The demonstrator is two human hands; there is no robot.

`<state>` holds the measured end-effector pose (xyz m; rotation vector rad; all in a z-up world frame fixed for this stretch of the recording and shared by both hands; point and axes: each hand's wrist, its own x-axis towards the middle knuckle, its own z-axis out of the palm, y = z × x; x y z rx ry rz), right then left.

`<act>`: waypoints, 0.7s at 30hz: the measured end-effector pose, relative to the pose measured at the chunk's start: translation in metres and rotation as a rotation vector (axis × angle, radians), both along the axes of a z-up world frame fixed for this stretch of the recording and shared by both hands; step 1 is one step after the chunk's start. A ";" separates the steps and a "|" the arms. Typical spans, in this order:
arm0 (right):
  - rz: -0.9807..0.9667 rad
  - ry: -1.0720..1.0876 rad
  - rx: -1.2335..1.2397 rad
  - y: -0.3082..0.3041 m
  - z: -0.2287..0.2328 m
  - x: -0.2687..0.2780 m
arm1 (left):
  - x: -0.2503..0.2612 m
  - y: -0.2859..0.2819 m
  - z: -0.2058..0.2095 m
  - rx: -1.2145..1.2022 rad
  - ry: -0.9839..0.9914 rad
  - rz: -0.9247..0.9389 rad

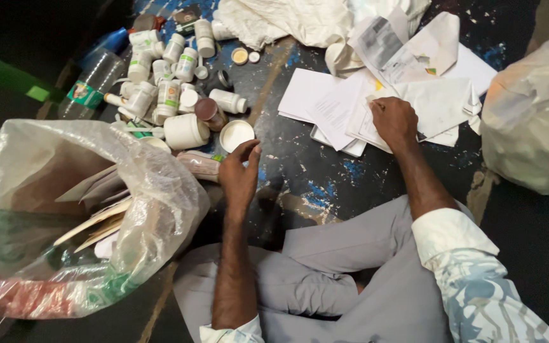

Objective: The person sits on the floor and sorts through a pile of papers, picking them up one by one, briefly unfolding or inspecting them, and placing them into a plastic bag. The person handles multiple sheets and envelopes, moving them from a pile on the floor into the bag.

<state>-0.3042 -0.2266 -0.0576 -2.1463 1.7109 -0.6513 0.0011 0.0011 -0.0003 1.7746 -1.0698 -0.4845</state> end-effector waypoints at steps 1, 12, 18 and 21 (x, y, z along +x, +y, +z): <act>-0.010 -0.006 0.029 0.003 0.005 0.004 | 0.000 0.000 0.000 -0.002 -0.004 0.006; 0.236 -0.376 0.239 0.054 0.039 0.042 | -0.001 0.006 0.010 -0.071 -0.062 0.083; 0.492 -0.520 0.086 0.117 0.111 0.094 | 0.002 0.013 0.010 -0.031 -0.089 0.190; 0.731 -0.518 -0.055 0.159 0.160 0.132 | 0.005 0.003 -0.012 -0.005 -0.035 0.118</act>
